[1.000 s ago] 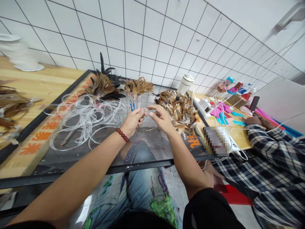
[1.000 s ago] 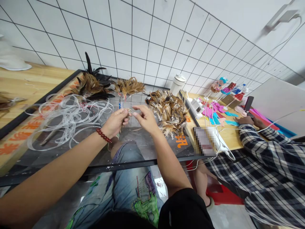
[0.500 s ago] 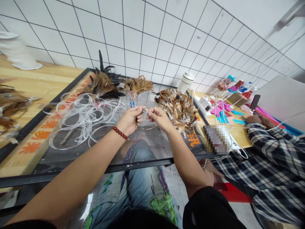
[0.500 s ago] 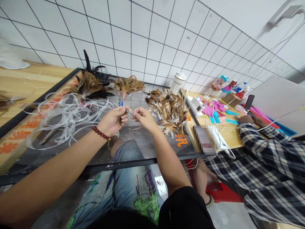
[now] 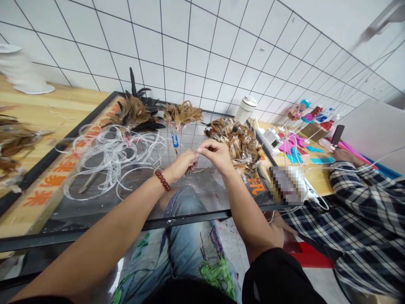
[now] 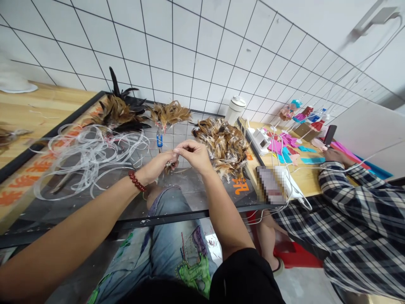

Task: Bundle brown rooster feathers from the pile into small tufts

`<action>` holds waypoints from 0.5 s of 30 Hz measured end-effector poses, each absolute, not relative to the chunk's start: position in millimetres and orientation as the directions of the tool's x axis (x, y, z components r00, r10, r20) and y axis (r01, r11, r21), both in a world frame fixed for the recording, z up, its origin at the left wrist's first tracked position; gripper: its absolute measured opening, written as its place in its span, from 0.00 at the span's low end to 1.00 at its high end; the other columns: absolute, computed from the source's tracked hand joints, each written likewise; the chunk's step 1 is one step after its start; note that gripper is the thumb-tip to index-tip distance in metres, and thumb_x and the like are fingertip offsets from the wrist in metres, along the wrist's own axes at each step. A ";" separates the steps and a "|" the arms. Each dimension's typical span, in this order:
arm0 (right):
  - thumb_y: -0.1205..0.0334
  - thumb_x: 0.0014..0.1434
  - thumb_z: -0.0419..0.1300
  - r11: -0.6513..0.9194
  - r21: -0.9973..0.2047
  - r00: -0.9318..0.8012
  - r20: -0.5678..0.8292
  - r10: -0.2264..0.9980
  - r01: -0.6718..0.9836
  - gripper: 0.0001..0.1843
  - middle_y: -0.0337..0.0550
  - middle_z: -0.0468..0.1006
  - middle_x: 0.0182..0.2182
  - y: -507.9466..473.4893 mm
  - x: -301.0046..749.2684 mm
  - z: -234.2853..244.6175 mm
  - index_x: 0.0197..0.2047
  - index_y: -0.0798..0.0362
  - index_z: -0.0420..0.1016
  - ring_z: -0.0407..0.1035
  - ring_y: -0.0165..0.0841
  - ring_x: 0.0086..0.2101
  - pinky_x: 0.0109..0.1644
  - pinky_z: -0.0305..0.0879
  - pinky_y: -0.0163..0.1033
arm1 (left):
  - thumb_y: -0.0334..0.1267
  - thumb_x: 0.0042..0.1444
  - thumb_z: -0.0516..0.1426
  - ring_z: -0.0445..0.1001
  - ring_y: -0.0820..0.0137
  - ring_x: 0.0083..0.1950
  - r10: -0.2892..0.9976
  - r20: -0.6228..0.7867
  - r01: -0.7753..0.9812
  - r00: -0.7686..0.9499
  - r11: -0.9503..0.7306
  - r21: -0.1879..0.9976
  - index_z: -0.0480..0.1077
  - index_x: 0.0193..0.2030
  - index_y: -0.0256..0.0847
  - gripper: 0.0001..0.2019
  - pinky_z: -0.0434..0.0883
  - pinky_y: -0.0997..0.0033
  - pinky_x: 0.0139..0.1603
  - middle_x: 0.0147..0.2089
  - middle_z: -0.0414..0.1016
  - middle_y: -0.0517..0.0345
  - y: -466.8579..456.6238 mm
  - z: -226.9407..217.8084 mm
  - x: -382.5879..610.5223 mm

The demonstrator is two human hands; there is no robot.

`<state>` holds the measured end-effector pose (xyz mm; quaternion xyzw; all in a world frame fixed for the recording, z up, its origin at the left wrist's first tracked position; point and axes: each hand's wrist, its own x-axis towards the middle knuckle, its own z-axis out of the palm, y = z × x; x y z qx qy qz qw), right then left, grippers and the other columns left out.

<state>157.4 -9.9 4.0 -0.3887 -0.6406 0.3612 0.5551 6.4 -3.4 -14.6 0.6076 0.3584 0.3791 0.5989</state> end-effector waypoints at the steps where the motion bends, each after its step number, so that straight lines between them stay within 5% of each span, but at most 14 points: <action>1: 0.52 0.46 0.68 0.456 -0.883 -0.074 0.450 0.890 0.109 0.12 0.39 0.74 0.28 -9.6 157.9 3.8 0.26 0.52 0.76 0.66 0.29 0.30 0.36 0.64 0.36 | 0.38 0.51 0.51 0.65 0.71 0.30 0.869 0.051 0.028 0.491 -0.075 0.997 0.63 0.23 0.39 0.09 0.65 0.71 0.31 0.27 0.65 0.58 -3.0 -15.7 5.7; 7: 0.51 0.46 0.68 0.465 -0.879 -0.112 0.454 0.884 0.106 0.13 0.38 0.74 0.28 -7.6 160.3 3.1 0.25 0.52 0.77 0.67 0.28 0.31 0.38 0.65 0.35 | 0.47 0.55 0.49 0.66 0.66 0.37 0.815 0.185 0.169 0.549 -0.326 0.930 0.66 0.24 0.40 0.16 0.66 0.65 0.43 0.31 0.68 0.56 -4.9 -13.3 4.6; 12: 0.47 0.49 0.65 0.291 -0.956 -0.172 0.281 0.944 0.039 0.18 0.36 0.77 0.27 -7.5 162.6 3.0 0.37 0.52 0.78 0.67 0.26 0.27 0.35 0.66 0.34 | 0.47 0.56 0.49 0.67 0.68 0.34 0.852 0.211 0.056 0.479 -0.270 0.961 0.64 0.22 0.41 0.16 0.66 0.68 0.40 0.29 0.68 0.57 -5.4 -9.3 5.3; 15: 0.50 0.49 0.66 0.282 -0.959 -0.240 0.267 0.933 0.030 0.15 0.37 0.77 0.24 -8.1 163.3 2.8 0.32 0.53 0.77 0.68 0.28 0.26 0.35 0.67 0.36 | 0.48 0.55 0.52 0.66 0.69 0.31 0.875 0.175 0.003 0.451 -0.198 0.980 0.63 0.20 0.41 0.17 0.64 0.70 0.34 0.26 0.66 0.57 -4.3 -8.6 4.7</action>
